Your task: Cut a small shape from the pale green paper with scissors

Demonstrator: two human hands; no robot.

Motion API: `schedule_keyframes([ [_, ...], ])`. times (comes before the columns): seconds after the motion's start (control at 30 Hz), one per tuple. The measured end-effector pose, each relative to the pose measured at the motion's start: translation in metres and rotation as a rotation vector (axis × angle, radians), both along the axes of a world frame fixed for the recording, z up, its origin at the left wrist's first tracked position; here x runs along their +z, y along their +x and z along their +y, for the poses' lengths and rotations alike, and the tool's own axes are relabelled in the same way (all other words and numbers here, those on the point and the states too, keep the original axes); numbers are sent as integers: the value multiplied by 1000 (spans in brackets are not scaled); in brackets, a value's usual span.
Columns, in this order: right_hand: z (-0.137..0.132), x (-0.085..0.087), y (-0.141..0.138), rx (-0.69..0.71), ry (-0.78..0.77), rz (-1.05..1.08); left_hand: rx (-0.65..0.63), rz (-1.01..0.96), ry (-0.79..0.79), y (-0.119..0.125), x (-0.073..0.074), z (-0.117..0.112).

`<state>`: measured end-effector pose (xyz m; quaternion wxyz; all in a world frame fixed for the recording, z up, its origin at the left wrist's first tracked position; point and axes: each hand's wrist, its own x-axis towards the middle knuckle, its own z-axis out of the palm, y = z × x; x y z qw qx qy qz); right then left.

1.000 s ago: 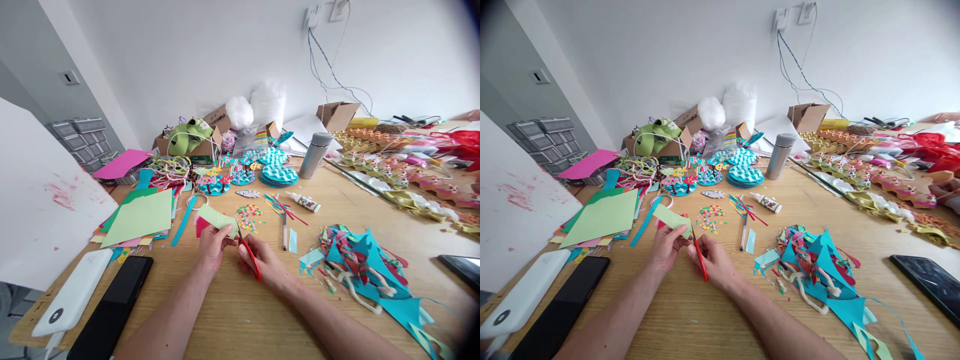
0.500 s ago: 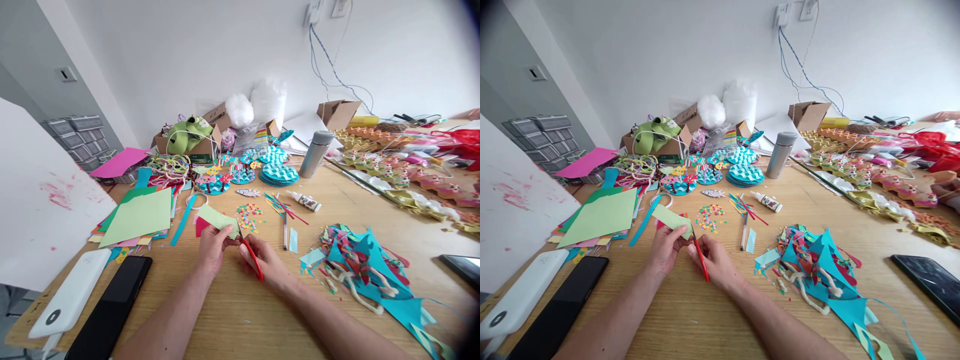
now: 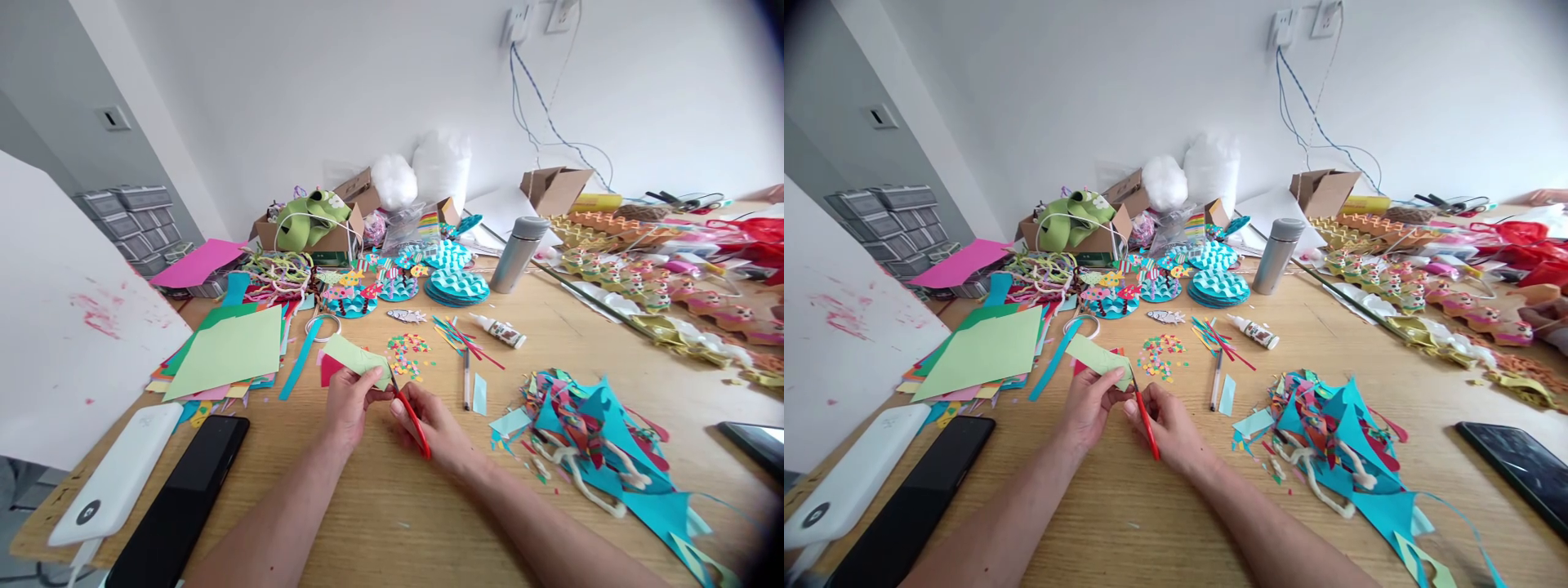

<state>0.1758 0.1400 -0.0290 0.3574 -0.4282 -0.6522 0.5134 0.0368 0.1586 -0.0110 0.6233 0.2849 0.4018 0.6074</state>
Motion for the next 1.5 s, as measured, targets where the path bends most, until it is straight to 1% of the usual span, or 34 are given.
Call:
schedule_keyframes([
  [0.47,-1,4,-3,2,-79,55,-13,4,-32,0,3,-2],
  [0.93,-1,6,-1,-19,-53,8,-8,-2,-36,1,6,-4],
  [1.23,2,-1,-1,-29,-36,1,-12,-3,-42,1,7,-4],
  [1.5,1,0,-1,-32,-47,1,-18,-1,-47,0,4,-3],
])
